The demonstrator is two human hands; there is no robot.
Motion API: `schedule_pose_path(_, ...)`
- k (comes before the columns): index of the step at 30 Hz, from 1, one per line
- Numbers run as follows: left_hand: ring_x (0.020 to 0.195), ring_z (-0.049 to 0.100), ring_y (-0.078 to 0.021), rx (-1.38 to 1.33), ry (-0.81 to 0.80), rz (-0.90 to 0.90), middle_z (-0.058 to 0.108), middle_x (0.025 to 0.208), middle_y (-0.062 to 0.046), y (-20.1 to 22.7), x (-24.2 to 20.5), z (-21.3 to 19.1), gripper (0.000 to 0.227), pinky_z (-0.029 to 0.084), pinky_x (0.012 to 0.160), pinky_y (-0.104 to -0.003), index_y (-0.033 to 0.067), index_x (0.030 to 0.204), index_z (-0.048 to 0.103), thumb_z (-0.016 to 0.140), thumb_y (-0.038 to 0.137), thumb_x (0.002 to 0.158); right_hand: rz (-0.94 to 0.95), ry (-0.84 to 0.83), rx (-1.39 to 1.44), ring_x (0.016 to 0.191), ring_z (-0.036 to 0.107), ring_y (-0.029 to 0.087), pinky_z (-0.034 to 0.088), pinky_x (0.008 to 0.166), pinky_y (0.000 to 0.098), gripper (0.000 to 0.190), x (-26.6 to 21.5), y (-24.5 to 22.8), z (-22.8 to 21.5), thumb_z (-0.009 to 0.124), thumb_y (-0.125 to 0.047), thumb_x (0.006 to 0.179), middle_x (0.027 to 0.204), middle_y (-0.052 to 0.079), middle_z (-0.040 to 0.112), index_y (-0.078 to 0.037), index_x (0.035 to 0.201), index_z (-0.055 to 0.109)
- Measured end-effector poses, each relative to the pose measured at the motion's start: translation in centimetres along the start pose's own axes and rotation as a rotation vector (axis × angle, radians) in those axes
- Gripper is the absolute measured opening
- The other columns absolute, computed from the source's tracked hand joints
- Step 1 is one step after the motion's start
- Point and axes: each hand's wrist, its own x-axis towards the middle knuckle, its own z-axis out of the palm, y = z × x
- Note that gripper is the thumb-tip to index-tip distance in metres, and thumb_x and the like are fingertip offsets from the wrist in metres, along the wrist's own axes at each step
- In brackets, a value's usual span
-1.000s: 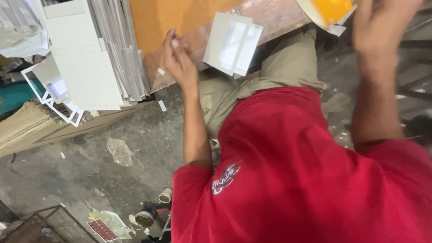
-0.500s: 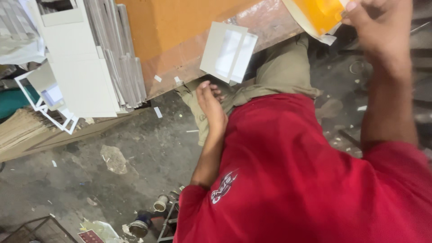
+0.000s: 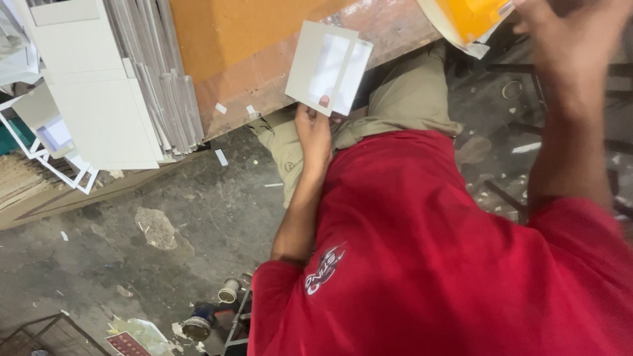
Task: The person assembles white picture frames by applying adhesive tape to the edges of the frame pieces. They handle the frames one at a time, pressing the tape along the seams to secure the components together.
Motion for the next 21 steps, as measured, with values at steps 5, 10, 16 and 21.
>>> schedule_pose_path(5,0.073,0.065,-0.0109,0.007,0.02,0.006,0.071,0.092,-0.008,-0.6,-0.2,-0.3,0.02,0.051,0.063,-0.025,-0.0032,0.114,0.064,0.064,0.015,0.104,0.251,-0.117,0.262,0.106,0.069,0.016,0.061,0.083,0.0295,0.039,-0.2,-0.1,-0.5,0.072,0.005,0.112,0.119,0.009,0.062,0.004,0.142,0.047)
schedule_pose_path(10,0.072,0.064,-0.011,0.009,0.035,0.015,0.071,0.09,-0.007,-0.5,0.0,-0.2,0.02,0.051,0.062,-0.026,-0.0035,0.112,0.064,0.064,0.015,0.104,0.402,-0.117,0.677,0.102,0.067,0.015,0.065,0.1,0.0325,0.029,0.0,0.7,0.2,0.071,0.002,0.113,0.113,0.008,0.064,0.004,0.134,0.05)
schedule_pose_path(16,0.07,0.064,-0.0118,0.043,0.048,0.023,0.071,0.088,-0.008,-0.5,0.1,-0.2,0.021,0.051,0.062,-0.027,-0.0041,0.111,0.064,0.064,0.015,0.104,0.4,-0.127,0.778,0.101,0.067,0.016,0.063,0.103,0.0361,0.022,-0.1,1.4,0.3,0.07,0.002,0.115,0.11,0.009,0.064,0.005,0.129,0.053)
schedule_pose_path(21,0.069,0.063,-0.0122,0.027,0.064,0.028,0.07,0.087,-0.008,-0.4,0.0,0.1,0.019,0.05,0.062,-0.027,-0.0039,0.109,0.063,0.064,0.015,0.104,0.268,-0.177,0.824,0.101,0.065,0.012,0.063,0.104,0.0329,0.024,-0.8,2.2,0.2,0.072,0.004,0.112,0.113,0.004,0.06,-0.007,0.119,0.051)
